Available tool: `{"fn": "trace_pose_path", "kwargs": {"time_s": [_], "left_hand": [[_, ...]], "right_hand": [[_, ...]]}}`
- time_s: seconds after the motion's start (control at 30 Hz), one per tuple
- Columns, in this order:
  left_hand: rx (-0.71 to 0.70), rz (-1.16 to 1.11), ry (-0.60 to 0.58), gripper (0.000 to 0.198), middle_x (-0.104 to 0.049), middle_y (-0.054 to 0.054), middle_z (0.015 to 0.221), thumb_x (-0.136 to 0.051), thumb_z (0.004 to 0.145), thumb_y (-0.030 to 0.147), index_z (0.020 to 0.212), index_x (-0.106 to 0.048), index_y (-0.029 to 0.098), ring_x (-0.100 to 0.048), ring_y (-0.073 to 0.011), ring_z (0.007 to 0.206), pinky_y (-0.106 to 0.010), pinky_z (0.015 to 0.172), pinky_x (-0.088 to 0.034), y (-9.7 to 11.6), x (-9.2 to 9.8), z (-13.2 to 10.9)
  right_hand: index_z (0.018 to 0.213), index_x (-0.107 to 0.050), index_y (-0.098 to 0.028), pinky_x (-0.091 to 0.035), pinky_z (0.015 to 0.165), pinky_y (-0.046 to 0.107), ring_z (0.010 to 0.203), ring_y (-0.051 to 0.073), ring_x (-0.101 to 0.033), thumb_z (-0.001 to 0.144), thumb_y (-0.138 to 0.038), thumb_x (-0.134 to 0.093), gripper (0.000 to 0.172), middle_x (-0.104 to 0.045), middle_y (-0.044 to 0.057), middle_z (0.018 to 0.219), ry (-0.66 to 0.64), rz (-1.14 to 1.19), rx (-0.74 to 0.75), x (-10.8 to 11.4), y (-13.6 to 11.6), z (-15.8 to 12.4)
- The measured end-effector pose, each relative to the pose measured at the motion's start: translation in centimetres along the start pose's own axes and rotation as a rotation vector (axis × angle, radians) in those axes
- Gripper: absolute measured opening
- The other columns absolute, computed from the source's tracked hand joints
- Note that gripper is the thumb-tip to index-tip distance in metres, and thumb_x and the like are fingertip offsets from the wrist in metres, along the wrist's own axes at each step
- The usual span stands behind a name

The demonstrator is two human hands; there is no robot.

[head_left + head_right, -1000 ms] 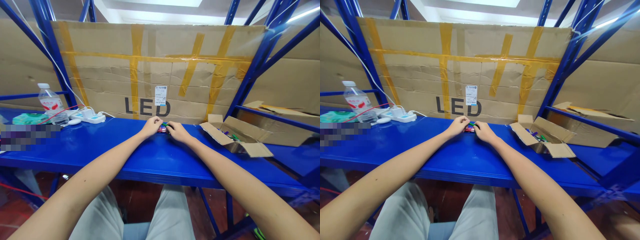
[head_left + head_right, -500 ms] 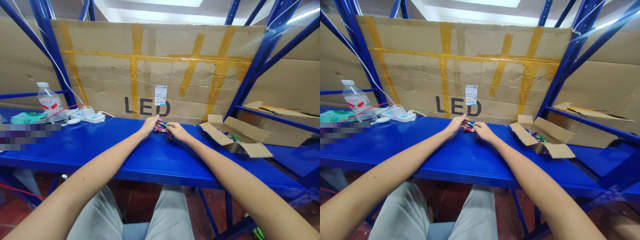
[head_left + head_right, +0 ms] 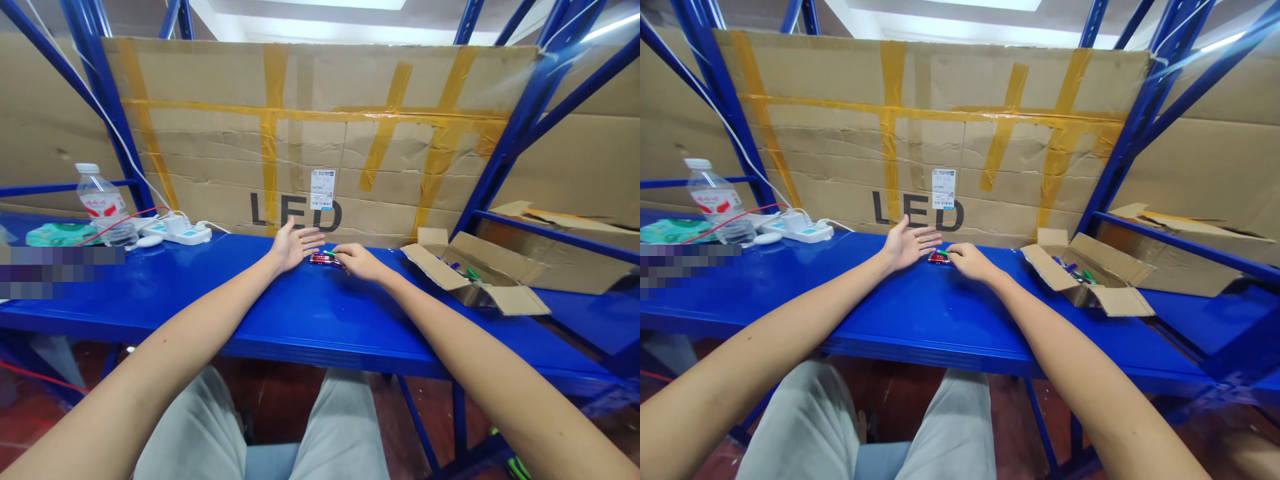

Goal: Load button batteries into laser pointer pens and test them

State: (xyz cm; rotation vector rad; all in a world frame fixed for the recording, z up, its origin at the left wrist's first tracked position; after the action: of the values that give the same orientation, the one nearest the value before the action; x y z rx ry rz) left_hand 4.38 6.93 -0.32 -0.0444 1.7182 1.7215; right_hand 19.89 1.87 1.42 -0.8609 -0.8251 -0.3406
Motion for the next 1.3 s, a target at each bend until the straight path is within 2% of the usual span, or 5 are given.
{"fn": "trace_pose_path", "kwargs": {"time_s": [0.43, 0.73, 0.93, 1.1, 1.3], "left_hand": [[0.021, 0.042, -0.037, 0.084, -0.063, -0.027, 0.128, -0.028, 0.091, 0.072, 0.131, -0.056, 0.004, -0.063, -0.0356, 0.114, -0.046, 0.098, -0.047, -0.5, -0.4, 0.0], [0.029, 0.044, -0.034, 0.081, -0.067, -0.025, 0.122, -0.027, 0.092, 0.071, 0.125, -0.061, 0.005, -0.066, -0.0351, 0.110, -0.046, 0.094, -0.049, -0.5, -0.6, -0.2], [0.036, 0.050, -0.045, 0.080, -0.067, -0.025, 0.120, -0.025, 0.093, 0.071, 0.117, -0.064, 0.005, -0.066, -0.0344, 0.108, -0.044, 0.091, -0.051, -0.5, -1.0, -0.5], [0.039, 0.062, -0.043, 0.082, -0.067, -0.025, 0.121, -0.023, 0.092, 0.072, 0.119, -0.064, 0.006, -0.066, -0.0344, 0.109, -0.044, 0.091, -0.051, -0.5, -1.1, -0.7], [0.036, 0.073, -0.050, 0.082, -0.065, -0.026, 0.123, -0.022, 0.093, 0.070, 0.122, -0.062, 0.005, -0.064, -0.0355, 0.113, -0.046, 0.093, -0.050, -0.5, -1.1, -0.6]], "right_hand": [[0.086, -0.068, -0.014, -0.041, 0.070, 0.028, 0.073, 0.017, -0.057, 0.088, -0.020, -0.044, 0.024, -0.064, 0.004, 0.071, 0.010, -0.031, 0.040, 0.1, -0.6, -0.1], [0.075, -0.061, -0.016, -0.040, 0.062, 0.026, 0.062, 0.014, -0.053, 0.088, -0.023, -0.042, 0.024, -0.061, 0.002, 0.068, -0.009, -0.013, 0.008, 0.1, -0.5, -0.1], [0.092, -0.065, -0.014, -0.041, 0.054, 0.026, 0.052, 0.012, -0.050, 0.091, -0.026, -0.043, 0.025, -0.064, 0.002, 0.074, -0.089, 0.075, -0.072, -0.3, -0.7, -0.4], [0.096, -0.065, -0.013, -0.040, 0.054, 0.026, 0.050, 0.012, -0.049, 0.093, -0.025, -0.041, 0.027, -0.061, 0.001, 0.067, -0.086, 0.045, -0.082, -0.3, -0.8, -0.4], [0.091, -0.066, -0.013, -0.041, 0.062, 0.027, 0.056, 0.014, -0.052, 0.093, -0.020, -0.040, 0.027, -0.060, 0.001, 0.063, -0.059, -0.030, -0.003, -0.1, -0.7, -0.2]]}}
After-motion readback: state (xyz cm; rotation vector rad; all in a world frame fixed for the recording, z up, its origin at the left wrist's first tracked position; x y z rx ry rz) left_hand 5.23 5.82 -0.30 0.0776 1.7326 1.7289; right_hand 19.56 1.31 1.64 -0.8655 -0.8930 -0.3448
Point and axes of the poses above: each hand's wrist, its own z-axis towards the middle knuckle, its own x-axis out of the back of the hand, y = z × x, the point moved 6 cm from there along z, towards the middle knuckle
